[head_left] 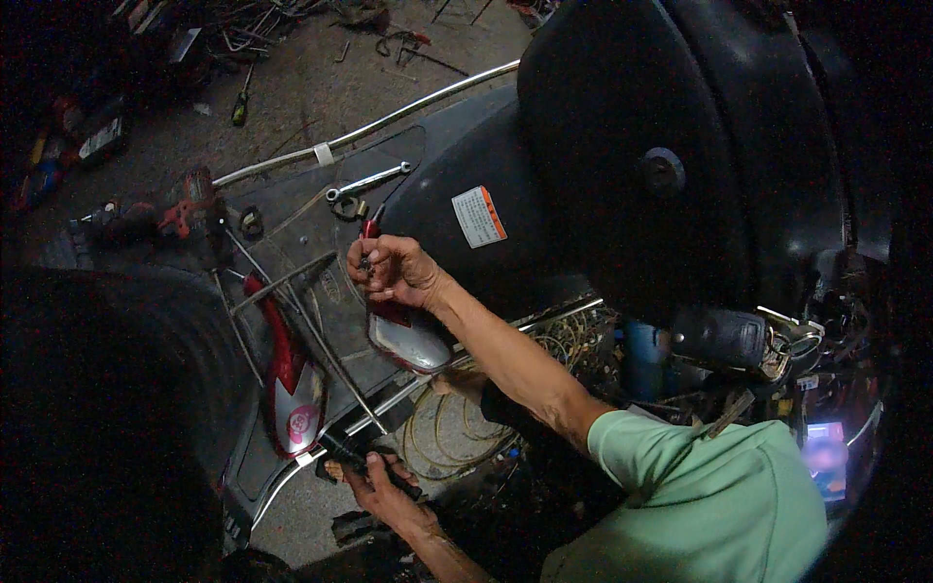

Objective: The person aligns and secures the scooter's front dashboard and fairing, then uses a screwdriver to tighten fasteners on the side panel. They also use a flashlight to inspect the area under the seat and around the bodywork.

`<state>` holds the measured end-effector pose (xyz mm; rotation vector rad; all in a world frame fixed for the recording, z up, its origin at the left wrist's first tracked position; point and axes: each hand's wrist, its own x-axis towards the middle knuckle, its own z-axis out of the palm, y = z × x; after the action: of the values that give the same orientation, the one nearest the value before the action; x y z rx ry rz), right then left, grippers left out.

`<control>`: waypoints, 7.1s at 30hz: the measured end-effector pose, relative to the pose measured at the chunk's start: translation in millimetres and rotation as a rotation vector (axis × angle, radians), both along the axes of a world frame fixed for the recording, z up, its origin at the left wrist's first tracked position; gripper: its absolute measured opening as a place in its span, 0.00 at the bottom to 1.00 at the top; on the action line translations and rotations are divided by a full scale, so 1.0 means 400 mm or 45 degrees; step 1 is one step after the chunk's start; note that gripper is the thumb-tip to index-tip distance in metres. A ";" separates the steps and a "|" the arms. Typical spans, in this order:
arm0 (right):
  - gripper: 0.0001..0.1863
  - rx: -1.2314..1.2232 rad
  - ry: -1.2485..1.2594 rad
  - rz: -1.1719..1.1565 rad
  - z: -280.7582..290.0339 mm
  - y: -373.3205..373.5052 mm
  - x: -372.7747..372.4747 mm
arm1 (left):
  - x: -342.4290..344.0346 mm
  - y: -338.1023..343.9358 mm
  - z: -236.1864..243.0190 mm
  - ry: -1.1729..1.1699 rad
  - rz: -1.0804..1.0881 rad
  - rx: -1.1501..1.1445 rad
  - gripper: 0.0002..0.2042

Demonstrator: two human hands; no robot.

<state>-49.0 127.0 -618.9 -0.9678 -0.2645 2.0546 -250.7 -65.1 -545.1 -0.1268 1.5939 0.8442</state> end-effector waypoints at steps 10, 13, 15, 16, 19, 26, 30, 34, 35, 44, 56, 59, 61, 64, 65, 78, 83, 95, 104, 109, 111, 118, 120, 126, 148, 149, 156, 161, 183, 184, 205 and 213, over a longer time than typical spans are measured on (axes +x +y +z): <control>0.10 0.841 -2.552 0.445 -0.193 0.016 -0.138 | 0.037 -0.004 -0.013 0.095 -0.096 -0.010 0.27; 0.08 0.943 -2.465 0.358 -0.192 0.014 -0.140 | 0.038 -0.013 -0.026 0.056 -0.078 0.000 0.26; 0.12 0.842 -2.503 0.383 -0.151 0.008 -0.135 | 0.035 -0.008 -0.023 0.060 -0.098 0.009 0.26; 0.14 0.798 -2.515 0.399 -0.118 0.004 -0.138 | 0.036 0.002 -0.009 0.086 -0.102 0.006 0.26; 0.20 0.663 -2.523 0.199 -0.010 -0.043 -0.100 | 0.033 0.000 -0.004 0.101 -0.076 -0.005 0.25; 0.25 0.198 -2.434 0.518 -0.032 -0.046 -0.069 | 0.038 -0.003 0.000 0.127 -0.079 -0.033 0.23; 0.26 0.216 -2.542 0.404 -0.089 -0.052 -0.062 | 0.045 -0.003 -0.003 0.110 -0.107 -0.030 0.23; 0.28 -0.027 -2.277 0.571 -0.034 -0.073 -0.046 | 0.046 -0.007 -0.006 0.076 -0.116 0.027 0.23; 0.30 0.043 -2.323 0.519 -0.028 -0.088 -0.045 | 0.047 -0.004 -0.003 0.081 -0.121 0.035 0.22; 0.30 0.118 -2.022 0.273 0.060 -0.163 0.009 | 0.042 -0.007 -0.036 0.138 -0.246 0.028 0.21; 0.27 0.095 -2.319 0.375 -0.008 -0.080 -0.034 | 0.081 0.074 -0.203 1.300 -1.348 0.474 0.20; 0.26 0.082 -2.305 0.359 -0.063 -0.064 -0.059 | 0.077 0.086 -0.265 1.376 -1.399 0.516 0.18; 0.27 0.125 -2.321 0.336 -0.080 -0.070 -0.058 | 0.069 0.087 -0.265 1.250 -1.340 0.592 0.16; 0.28 0.131 -2.311 0.314 -0.093 -0.069 -0.060 | 0.057 0.069 -0.274 1.084 -1.190 0.795 0.13; 0.27 0.125 -2.312 0.316 -0.095 -0.067 -0.061 | 0.055 0.051 -0.279 0.994 -1.162 0.779 0.13; 0.13 0.484 -1.981 -0.130 -0.059 -0.089 -0.042 | -0.007 -0.108 -0.030 1.280 -0.948 1.270 0.24; 0.12 0.420 -1.967 0.127 -0.153 -0.014 -0.154 | -0.056 -0.341 -0.035 1.761 -1.459 0.808 0.41; 0.09 0.959 -2.479 0.249 -0.218 0.019 -0.208 | -0.002 -0.176 -0.010 1.324 -0.850 0.910 0.33; 0.08 -0.040 -0.182 -0.280 -0.038 0.020 -0.064 | 0.010 -0.111 -0.062 1.007 -0.802 0.880 0.31; 0.08 -0.059 -0.946 0.093 -0.041 0.047 -0.089 | -0.041 -0.171 -0.071 1.299 -1.054 1.053 0.30; 0.11 0.135 -1.303 0.058 -0.129 0.059 -0.103 | -0.051 -0.192 -0.056 1.305 -1.073 0.994 0.27; 0.16 0.274 -1.667 -0.159 -0.136 0.037 -0.231 | -0.052 -0.221 -0.016 1.527 -0.829 1.048 0.25; 0.21 0.180 -1.592 0.251 -0.091 0.007 -0.275 | -0.064 -0.277 -0.044 1.644 -0.844 0.986 0.24; 0.31 0.253 -1.753 0.596 -0.088 -0.024 -0.324 | -0.066 -0.309 0.030 1.278 -0.725 0.589 0.18; 0.33 0.195 -2.109 0.786 0.022 -0.026 -0.084 | -0.112 -0.225 0.080 1.016 -0.675 0.793 0.14; 0.33 0.164 -2.117 0.771 0.017 -0.027 -0.095 | -0.101 -0.210 0.098 1.026 -0.675 0.731 0.15; 0.31 0.169 -2.052 0.611 -0.045 -0.056 -0.216 | -0.092 -0.211 0.072 1.140 -0.704 0.700 0.15; 0.30 0.167 -2.009 0.650 -0.062 -0.058 -0.223 | -0.089 -0.211 0.062 1.152 -0.732 0.693 0.15; 0.18 0.540 -1.473 0.760 -0.109 0.149 -0.399 | -0.097 -0.166 0.005 1.182 -0.800 0.754 0.15; 0.18 0.609 -1.581 0.643 -0.108 0.144 -0.383 | -0.098 -0.164 0.002 1.180 -0.811 0.769 0.15; 0.05 0.757 -2.728 0.565 -0.111 0.218 0.036 | -0.151 0.008 -0.198 0.973 -0.982 0.973 0.25; 0.06 0.574 -2.679 0.372 -0.093 0.208 0.023 | -0.147 0.056 -0.244 1.263 -0.995 0.957 0.30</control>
<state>-40.0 210.0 -656.0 -2.3736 -1.7999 0.2430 -309.6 -42.5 -642.7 1.5544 1.8298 0.8368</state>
